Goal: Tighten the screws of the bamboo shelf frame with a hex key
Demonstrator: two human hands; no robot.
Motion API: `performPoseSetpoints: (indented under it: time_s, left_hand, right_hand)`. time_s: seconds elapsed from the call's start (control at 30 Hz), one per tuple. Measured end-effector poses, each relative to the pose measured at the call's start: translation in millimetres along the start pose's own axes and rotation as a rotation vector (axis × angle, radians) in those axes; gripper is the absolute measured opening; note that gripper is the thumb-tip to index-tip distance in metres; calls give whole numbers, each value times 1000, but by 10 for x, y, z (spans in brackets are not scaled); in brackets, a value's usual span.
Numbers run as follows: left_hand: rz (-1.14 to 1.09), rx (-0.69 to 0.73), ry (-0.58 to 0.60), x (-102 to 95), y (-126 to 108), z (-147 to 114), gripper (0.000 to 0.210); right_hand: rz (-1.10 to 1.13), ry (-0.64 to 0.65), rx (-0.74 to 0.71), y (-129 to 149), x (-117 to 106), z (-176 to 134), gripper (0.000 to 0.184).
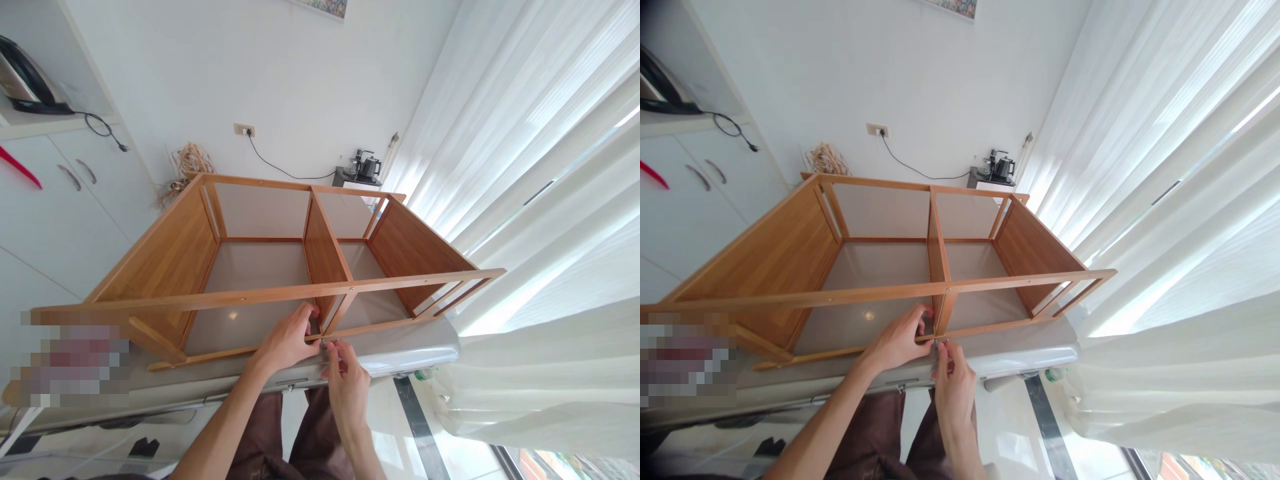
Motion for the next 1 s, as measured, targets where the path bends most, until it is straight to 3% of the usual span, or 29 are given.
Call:
performPoseSetpoints:
  time_s: [0.23, 0.33, 0.5, 0.73, 1.0]
  left_hand:
    - [28, -22, -2, 11, 18, 11, 39]
    - [39, -28, -1, 28, 49, 16, 39]
    - [44, -47, 17, 56, 76, 11, 40]
    - [55, -73, 23, 63, 93, 7, 34]
    - [64, -80, 23, 44, 86, 8, 31]
  right_hand:
    - [356, 68, 335, -227, 64, 51, 54]
    - [445, 59, 396, -281, 104, 55, 56]
    - [463, 34, 373, -289, 129, 35, 52]
    - [222, -20, 208, -271, 75, -37, 48]
    - [106, -95, 52, -190, 2, -47, 46]
Point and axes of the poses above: each hand's wrist, its own z-axis towards the middle knuckle, its own x-axis out of the palm, y = z × x, the point moved 8 cm from there along z, towards the middle knuckle, and after that the axes turned 7 degrees about x, right-handed, at the moved point
